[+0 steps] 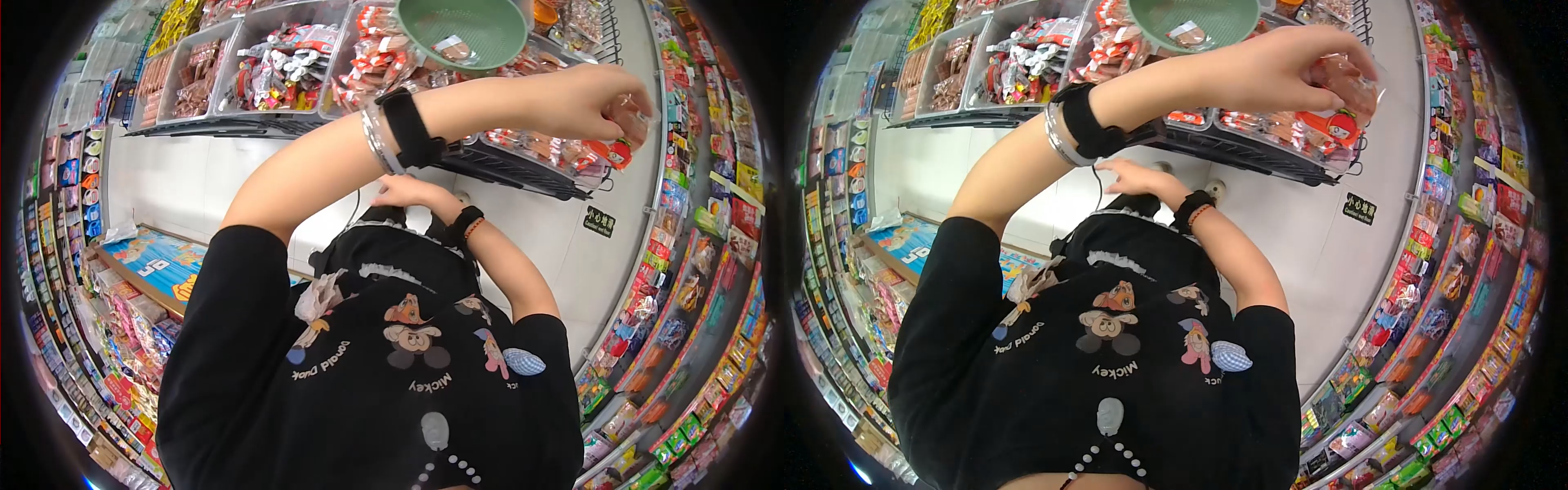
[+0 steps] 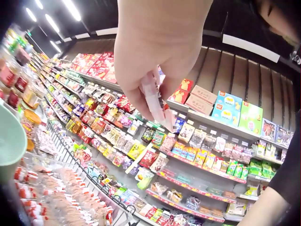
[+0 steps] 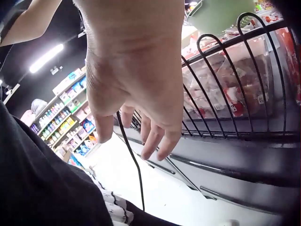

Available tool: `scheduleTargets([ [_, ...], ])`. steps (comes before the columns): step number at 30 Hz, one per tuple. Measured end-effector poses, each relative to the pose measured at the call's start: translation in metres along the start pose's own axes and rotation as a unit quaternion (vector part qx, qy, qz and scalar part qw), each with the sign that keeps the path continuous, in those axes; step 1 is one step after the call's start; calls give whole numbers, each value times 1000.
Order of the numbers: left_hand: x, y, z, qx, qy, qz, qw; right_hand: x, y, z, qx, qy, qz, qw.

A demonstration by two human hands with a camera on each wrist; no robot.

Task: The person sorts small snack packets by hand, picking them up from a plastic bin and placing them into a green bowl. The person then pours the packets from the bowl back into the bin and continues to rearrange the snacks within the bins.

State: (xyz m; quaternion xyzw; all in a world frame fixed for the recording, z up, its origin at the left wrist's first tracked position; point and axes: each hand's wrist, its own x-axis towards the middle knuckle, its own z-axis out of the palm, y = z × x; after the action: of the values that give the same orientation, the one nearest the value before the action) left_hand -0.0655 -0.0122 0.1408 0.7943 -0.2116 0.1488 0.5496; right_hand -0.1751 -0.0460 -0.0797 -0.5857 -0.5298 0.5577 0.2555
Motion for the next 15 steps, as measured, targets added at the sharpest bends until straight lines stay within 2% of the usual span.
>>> scheduleTargets([
  [4,-28,-13,-5,-38,7,-17,999,-15,-22,-17,-15,60,79,995],
  [5,-41,-15,-6,-40,6,-11,999,0,36,3,34,136,-53,989],
  [6,-60,-15,-8,-56,68,-33,996,-15,33,-9,-108,124,-9,986],
  [7,-80,-16,-10,-71,130,-56,987,-29,36,-14,-79,185,-47,978],
  [8,-100,-17,-12,-70,133,-114,982,-44,39,-18,-49,245,-86,965],
  [9,-121,-16,-14,-71,153,-152,974,-67,26,-24,-36,263,-45,963],
  [10,-142,-16,-14,-126,161,-254,945,-89,13,-33,-23,281,-6,959],
  [11,-156,-11,-15,-38,175,-236,955,-106,14,-36,-11,313,12,950],
  [13,-178,-11,-13,-67,184,-267,944,-130,14,-45,-3,342,30,939],
  [15,-188,-14,-9,-97,194,-299,929,-144,4,-51,223,391,60,891],
])
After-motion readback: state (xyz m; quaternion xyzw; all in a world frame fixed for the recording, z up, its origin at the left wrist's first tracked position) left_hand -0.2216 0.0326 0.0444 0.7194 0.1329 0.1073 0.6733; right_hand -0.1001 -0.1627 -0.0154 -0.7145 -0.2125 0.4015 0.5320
